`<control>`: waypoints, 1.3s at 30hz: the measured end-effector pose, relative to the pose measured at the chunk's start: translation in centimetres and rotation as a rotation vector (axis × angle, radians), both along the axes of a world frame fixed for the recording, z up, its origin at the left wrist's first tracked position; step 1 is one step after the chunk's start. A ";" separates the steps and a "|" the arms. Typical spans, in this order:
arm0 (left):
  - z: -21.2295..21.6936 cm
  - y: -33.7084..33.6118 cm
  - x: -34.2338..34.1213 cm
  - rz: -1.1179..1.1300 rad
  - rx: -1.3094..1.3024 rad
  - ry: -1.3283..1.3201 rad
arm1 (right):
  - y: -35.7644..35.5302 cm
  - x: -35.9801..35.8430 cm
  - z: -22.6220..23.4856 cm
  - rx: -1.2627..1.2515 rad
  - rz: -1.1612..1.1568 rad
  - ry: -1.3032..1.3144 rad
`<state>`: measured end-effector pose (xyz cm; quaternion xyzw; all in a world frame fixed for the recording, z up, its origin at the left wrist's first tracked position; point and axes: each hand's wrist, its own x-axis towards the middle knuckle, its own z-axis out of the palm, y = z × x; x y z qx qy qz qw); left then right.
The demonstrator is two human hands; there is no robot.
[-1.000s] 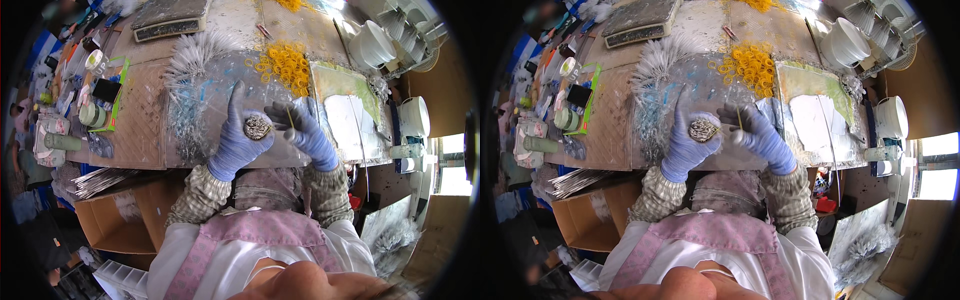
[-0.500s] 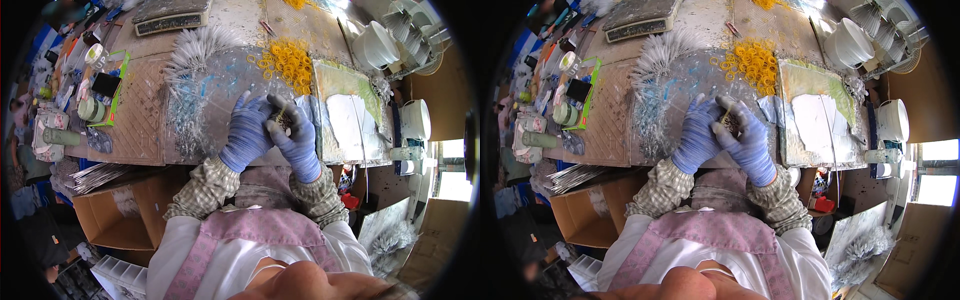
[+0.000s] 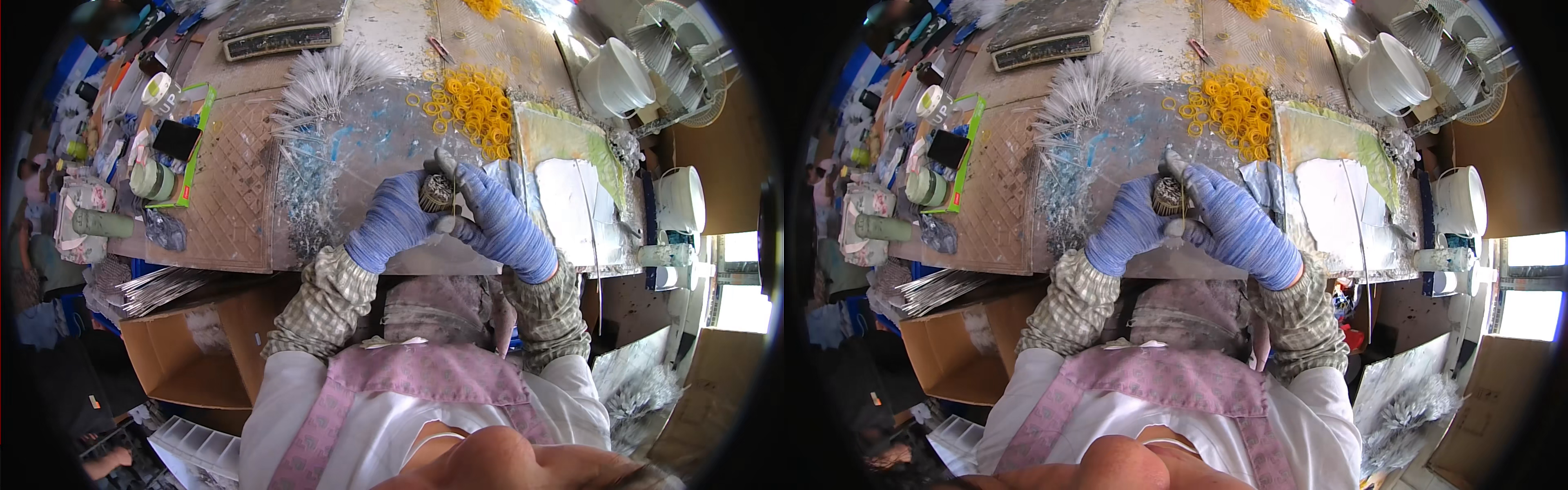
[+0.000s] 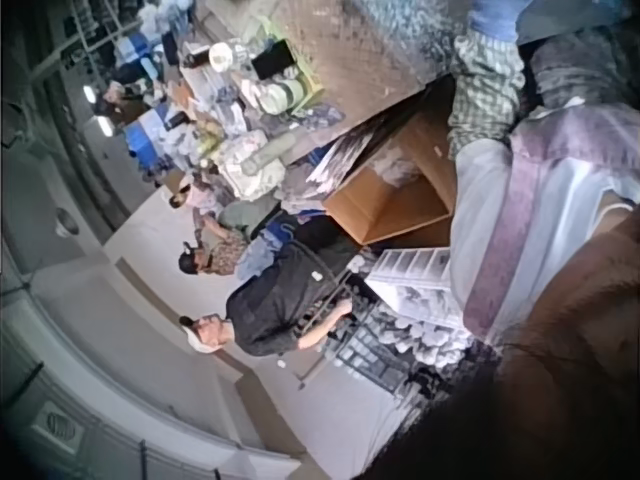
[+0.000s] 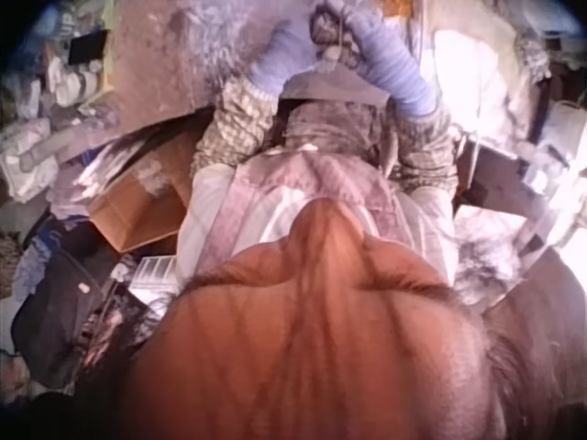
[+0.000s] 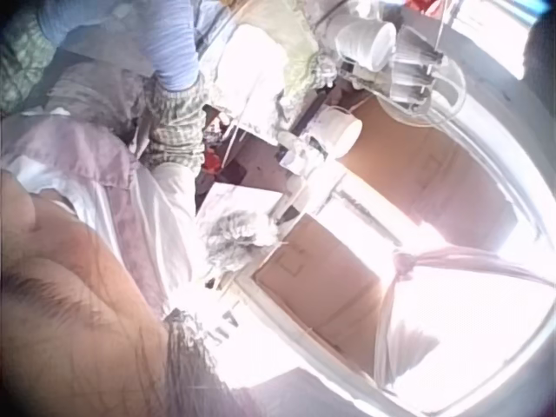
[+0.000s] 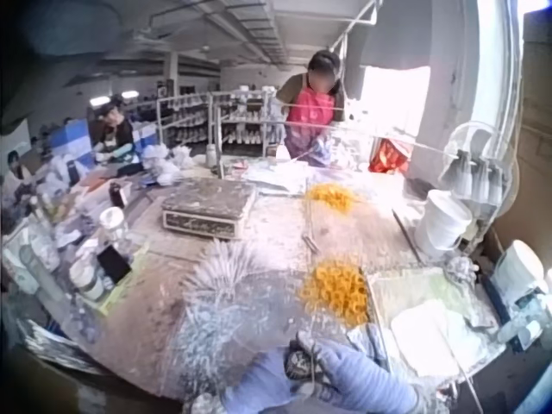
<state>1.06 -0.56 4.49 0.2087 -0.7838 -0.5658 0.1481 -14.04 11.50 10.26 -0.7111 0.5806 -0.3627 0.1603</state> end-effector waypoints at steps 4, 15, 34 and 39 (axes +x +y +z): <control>-0.3 0.4 -0.7 0.288 -1.010 0.065 | -0.9 -0.1 0.8 0.167 0.023 0.205; -5.7 5.4 1.6 0.259 0.913 0.382 | 2.1 3.2 -9.6 -0.288 -0.278 -0.613; -9.5 4.1 2.6 0.213 0.317 0.142 | 4.0 1.9 -14.3 0.250 -0.470 -0.388; -10.3 3.0 2.3 0.136 -0.265 -0.017 | 3.6 1.0 -14.9 0.105 -0.429 -0.098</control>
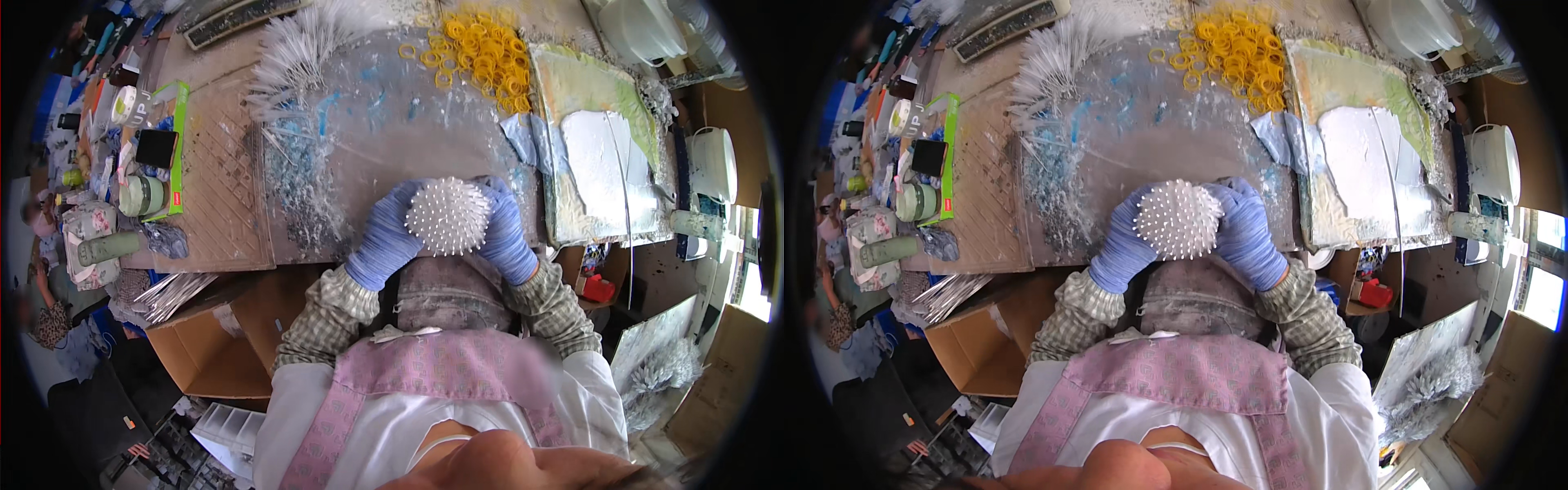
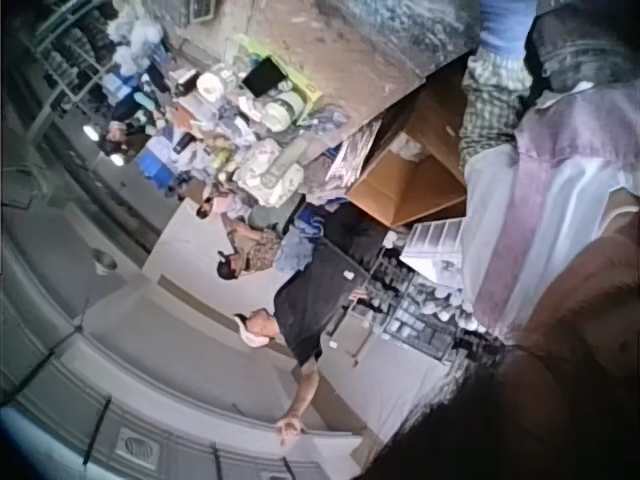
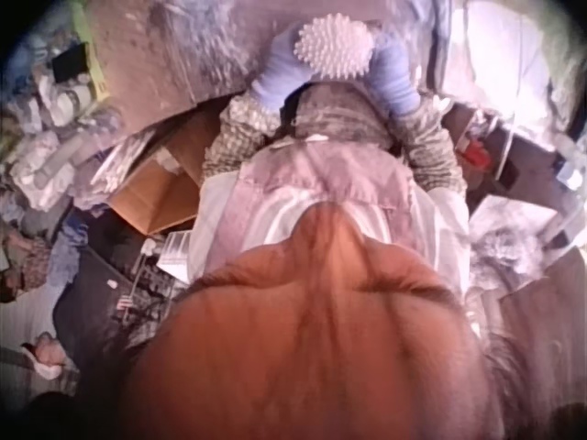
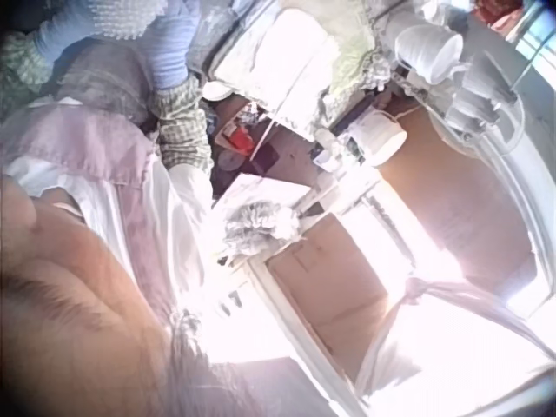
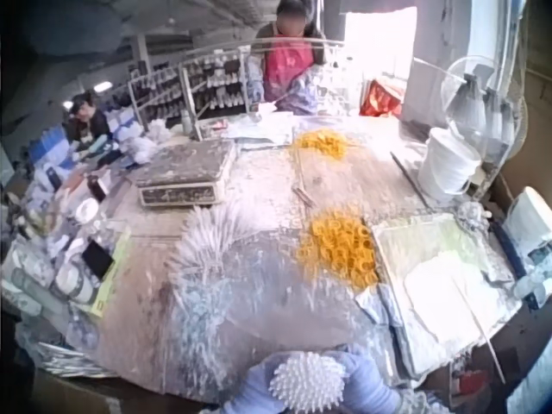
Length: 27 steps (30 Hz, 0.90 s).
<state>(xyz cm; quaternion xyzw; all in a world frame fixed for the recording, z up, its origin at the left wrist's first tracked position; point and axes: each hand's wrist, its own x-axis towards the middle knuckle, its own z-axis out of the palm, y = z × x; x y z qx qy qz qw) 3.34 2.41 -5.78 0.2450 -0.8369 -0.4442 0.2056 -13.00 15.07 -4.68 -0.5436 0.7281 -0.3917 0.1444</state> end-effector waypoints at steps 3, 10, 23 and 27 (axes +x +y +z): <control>0.1 0.6 0.3 0.021 0.468 0.064 | -0.4 -0.1 1.3 0.050 0.018 -0.057; 0.5 0.1 0.7 0.001 0.281 -0.047 | 0.1 0.4 0.8 0.019 -0.026 -0.174; 0.1 0.0 0.3 -0.113 -0.188 -0.149 | 0.1 0.3 0.9 0.072 0.035 -0.009; 1.6 0.5 0.6 -0.048 0.286 0.081 | 0.3 0.3 2.1 0.180 0.085 0.001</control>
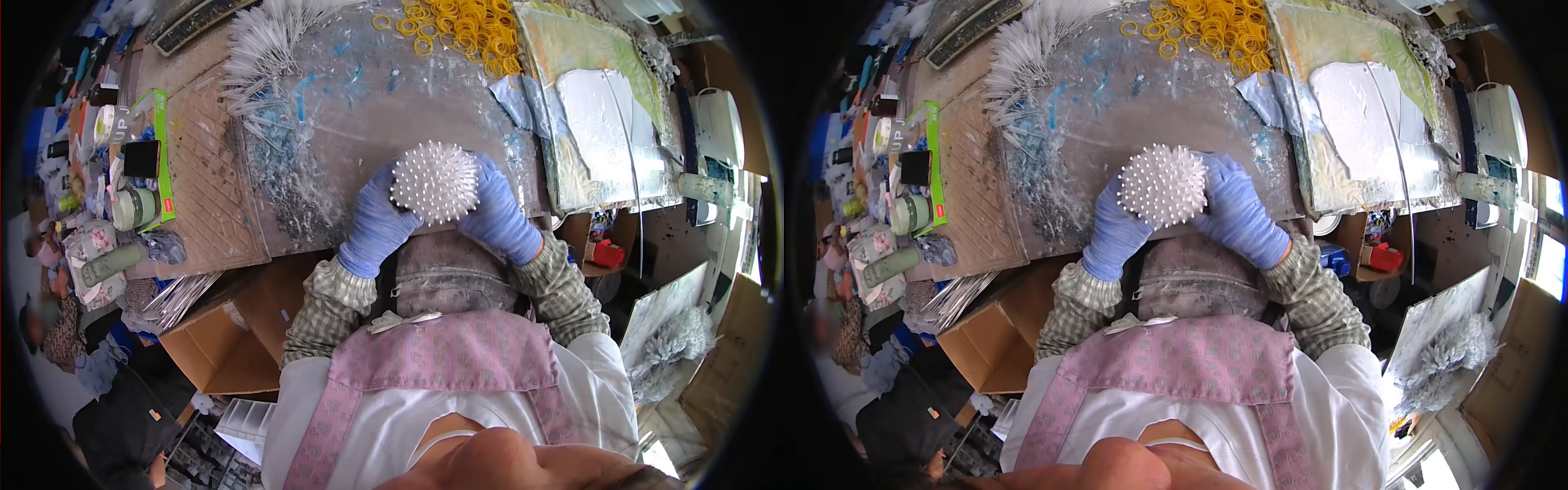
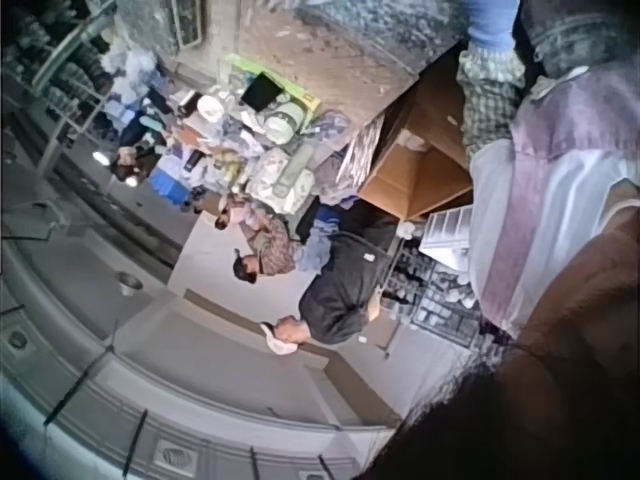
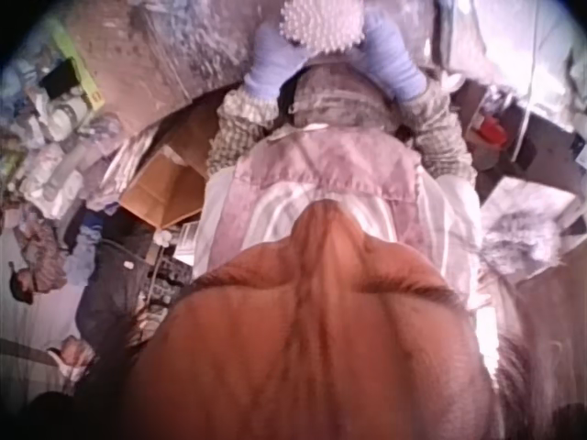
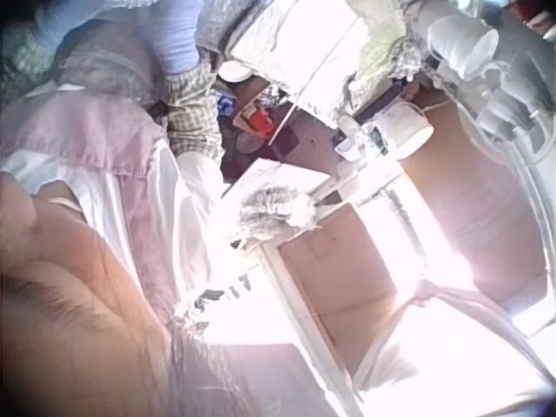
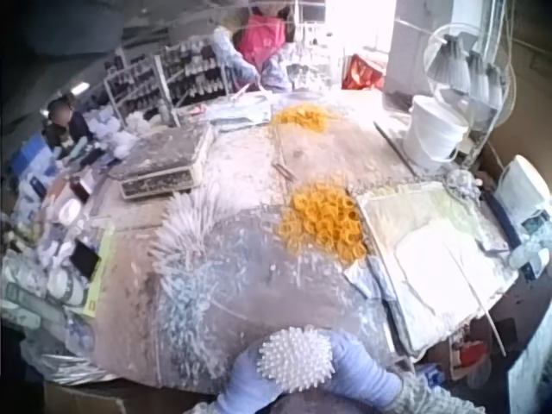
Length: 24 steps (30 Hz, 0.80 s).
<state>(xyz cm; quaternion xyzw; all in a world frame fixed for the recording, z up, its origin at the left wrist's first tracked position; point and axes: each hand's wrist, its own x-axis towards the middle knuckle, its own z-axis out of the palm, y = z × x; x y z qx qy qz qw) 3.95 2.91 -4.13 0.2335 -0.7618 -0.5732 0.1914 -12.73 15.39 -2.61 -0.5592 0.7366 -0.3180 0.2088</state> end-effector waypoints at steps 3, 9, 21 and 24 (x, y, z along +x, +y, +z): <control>-0.5 0.7 1.4 0.055 0.063 0.022 | 1.2 1.8 1.3 -0.250 0.038 -0.250; 3.5 2.1 1.4 0.108 -0.245 0.110 | 1.4 4.0 -0.1 -0.055 -0.243 -1.256; 1.8 2.3 2.3 0.138 1.175 0.233 | 1.6 4.5 3.0 -0.385 -0.107 -0.930; -1.0 3.2 3.4 -0.261 0.469 0.098 | 1.7 4.9 3.7 -0.396 -0.133 -1.145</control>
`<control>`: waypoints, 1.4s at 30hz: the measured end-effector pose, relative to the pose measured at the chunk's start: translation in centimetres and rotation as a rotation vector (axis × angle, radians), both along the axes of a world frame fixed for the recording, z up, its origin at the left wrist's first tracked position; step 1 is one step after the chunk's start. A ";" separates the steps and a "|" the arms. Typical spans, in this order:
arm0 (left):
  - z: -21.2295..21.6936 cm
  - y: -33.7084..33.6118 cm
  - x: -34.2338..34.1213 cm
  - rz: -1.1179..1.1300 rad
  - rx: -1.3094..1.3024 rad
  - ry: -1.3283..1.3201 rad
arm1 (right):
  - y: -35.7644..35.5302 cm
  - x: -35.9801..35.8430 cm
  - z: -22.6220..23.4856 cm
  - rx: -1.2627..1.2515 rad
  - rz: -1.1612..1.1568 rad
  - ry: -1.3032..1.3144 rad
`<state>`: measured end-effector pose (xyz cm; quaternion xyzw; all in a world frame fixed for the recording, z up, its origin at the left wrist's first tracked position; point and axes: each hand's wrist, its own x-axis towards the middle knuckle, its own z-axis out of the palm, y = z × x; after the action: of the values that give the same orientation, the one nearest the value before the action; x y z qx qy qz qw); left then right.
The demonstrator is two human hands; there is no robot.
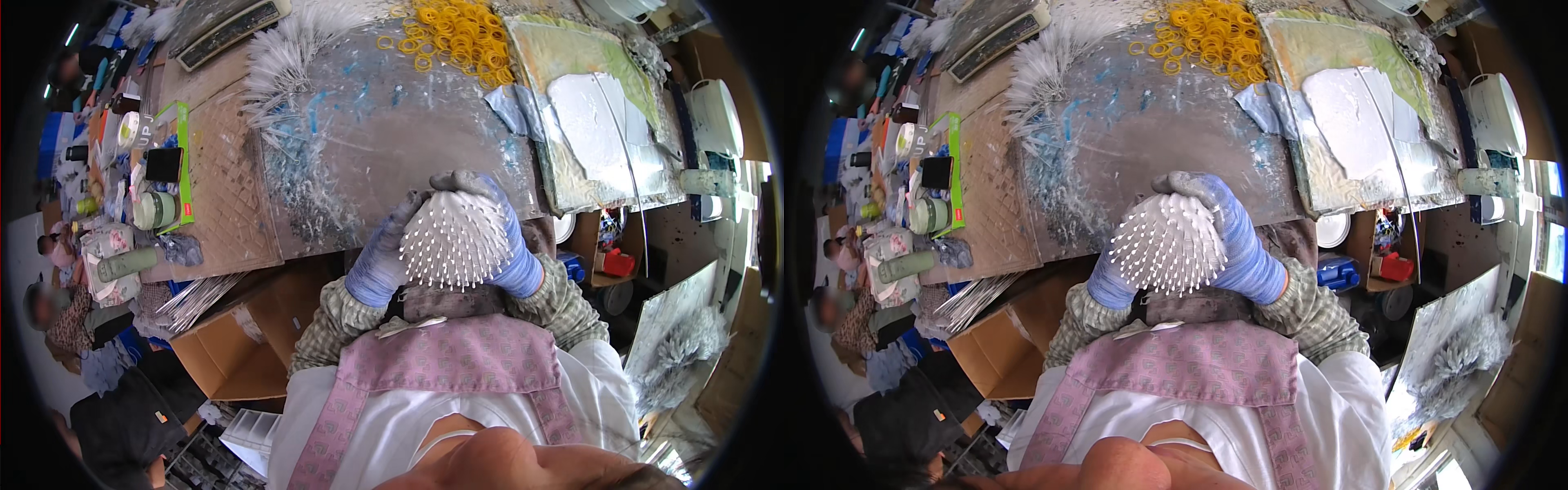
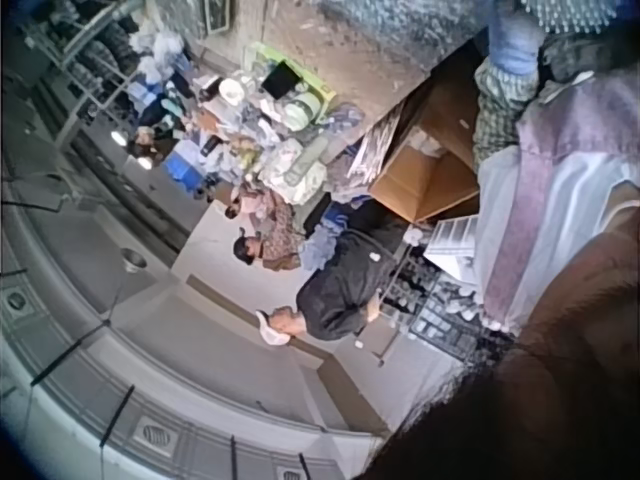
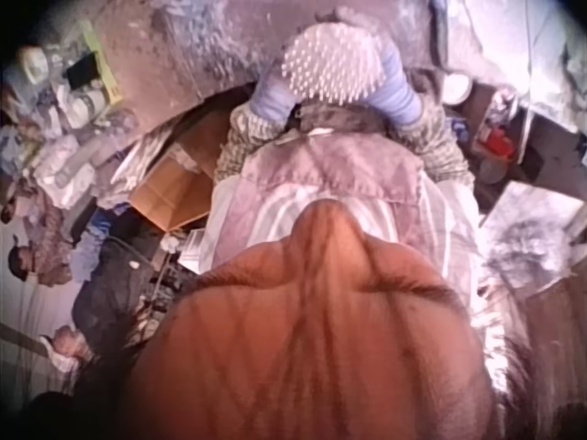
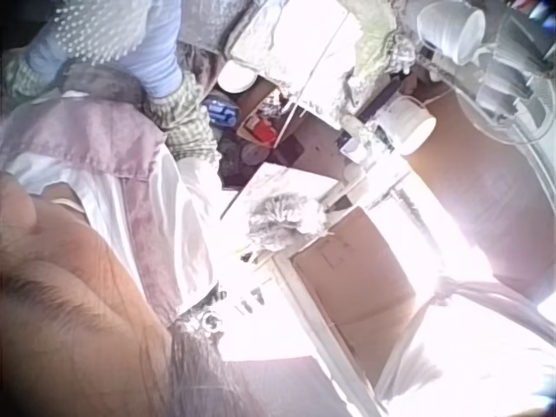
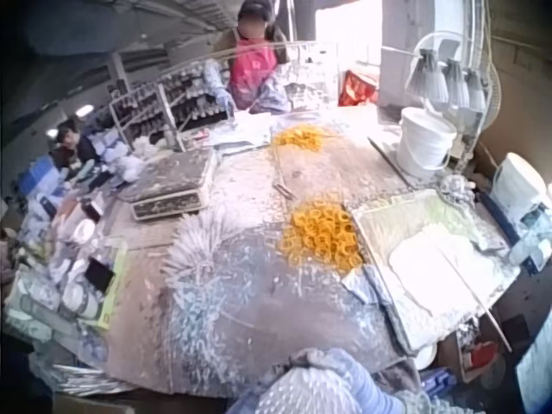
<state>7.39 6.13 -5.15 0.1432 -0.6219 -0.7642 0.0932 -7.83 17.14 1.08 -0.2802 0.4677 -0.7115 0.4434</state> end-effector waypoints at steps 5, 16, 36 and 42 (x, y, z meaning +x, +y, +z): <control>0.2 0.5 0.1 -0.135 -0.963 -0.088 | 0.6 0.1 -0.2 -0.073 -0.011 0.226; 3.3 0.8 -0.1 -0.042 -0.421 0.151 | 0.2 -0.7 -2.3 0.033 0.111 -0.227; 9.2 -3.2 -0.1 0.642 0.686 0.564 | 2.8 -2.4 -1.4 0.159 -0.111 0.514; 9.8 -2.5 -0.6 0.722 0.416 0.497 | 2.7 -3.0 -0.6 0.114 -0.148 0.650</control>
<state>6.83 3.60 4.69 0.1787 -0.3254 -0.8024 0.4674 -10.80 19.79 0.44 -0.4326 0.6427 -0.5878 0.2330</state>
